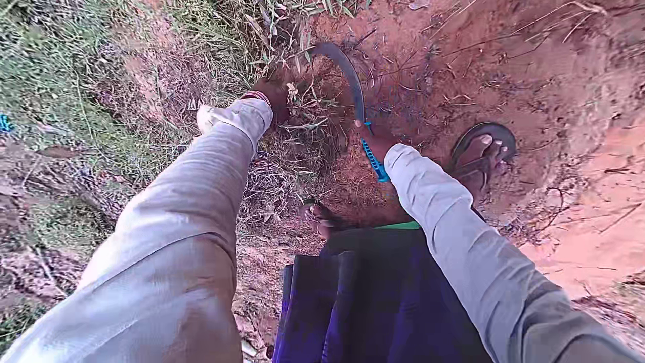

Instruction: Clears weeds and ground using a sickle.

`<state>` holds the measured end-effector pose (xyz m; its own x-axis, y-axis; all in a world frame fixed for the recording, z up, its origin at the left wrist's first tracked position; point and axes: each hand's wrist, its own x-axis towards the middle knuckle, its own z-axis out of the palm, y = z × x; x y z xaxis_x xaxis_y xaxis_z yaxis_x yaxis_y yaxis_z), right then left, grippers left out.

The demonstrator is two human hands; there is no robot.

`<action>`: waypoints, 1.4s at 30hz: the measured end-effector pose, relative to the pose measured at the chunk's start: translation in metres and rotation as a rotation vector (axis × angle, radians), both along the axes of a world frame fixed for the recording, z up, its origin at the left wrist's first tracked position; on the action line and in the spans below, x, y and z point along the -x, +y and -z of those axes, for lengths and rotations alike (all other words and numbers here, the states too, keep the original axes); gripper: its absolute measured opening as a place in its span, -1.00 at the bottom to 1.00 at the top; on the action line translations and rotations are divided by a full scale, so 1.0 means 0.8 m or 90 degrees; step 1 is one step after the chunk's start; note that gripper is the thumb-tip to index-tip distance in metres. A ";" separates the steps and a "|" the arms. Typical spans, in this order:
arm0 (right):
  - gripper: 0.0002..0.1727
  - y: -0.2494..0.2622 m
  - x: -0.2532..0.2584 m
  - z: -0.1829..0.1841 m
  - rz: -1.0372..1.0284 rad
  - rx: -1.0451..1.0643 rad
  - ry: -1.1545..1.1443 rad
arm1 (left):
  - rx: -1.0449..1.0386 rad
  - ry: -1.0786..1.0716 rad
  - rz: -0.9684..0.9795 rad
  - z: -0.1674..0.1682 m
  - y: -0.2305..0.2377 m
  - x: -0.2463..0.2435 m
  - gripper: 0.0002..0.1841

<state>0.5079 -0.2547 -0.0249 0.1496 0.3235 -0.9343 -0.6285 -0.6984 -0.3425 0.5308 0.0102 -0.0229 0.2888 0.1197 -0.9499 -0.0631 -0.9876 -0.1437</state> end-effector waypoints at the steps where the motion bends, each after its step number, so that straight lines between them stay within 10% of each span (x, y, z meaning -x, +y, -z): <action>1: -0.25 0.008 -0.002 0.007 -0.034 0.007 0.011 | -0.012 -0.019 -0.012 0.001 -0.008 0.000 -0.40; 8: -0.35 -0.092 0.093 -0.080 -0.297 0.102 0.039 | 0.027 -0.039 -0.005 -0.029 0.003 0.061 -0.40; 13: -0.35 -0.094 0.107 -0.153 -0.252 0.010 -0.014 | 0.014 -0.007 0.010 -0.051 0.061 0.108 -0.41; 20: -0.31 0.076 0.073 -0.042 0.111 -0.017 0.081 | 0.031 -0.116 0.010 -0.066 0.119 0.135 -0.58; 27: -0.36 -0.051 0.179 -0.094 -0.225 0.062 0.176 | -0.013 -0.123 0.040 -0.096 0.138 0.113 -0.51; 34: -0.53 -0.025 0.111 -0.112 0.137 0.087 0.038 | 0.047 -0.101 -0.026 -0.052 0.047 0.090 0.18; 38: -0.49 0.001 0.127 -0.092 0.210 0.109 0.016 | 0.097 0.031 0.059 -0.021 -0.025 0.091 -0.25; 42: -0.54 -0.024 0.157 -0.118 0.182 0.134 0.034 | 0.035 0.006 -0.127 -0.020 -0.003 0.147 -0.39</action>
<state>0.3819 -0.2739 0.0699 0.1548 0.0755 -0.9851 -0.8219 -0.5434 -0.1708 0.4134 0.0078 -0.0065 0.2549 0.1219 -0.9593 0.1339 -0.9869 -0.0899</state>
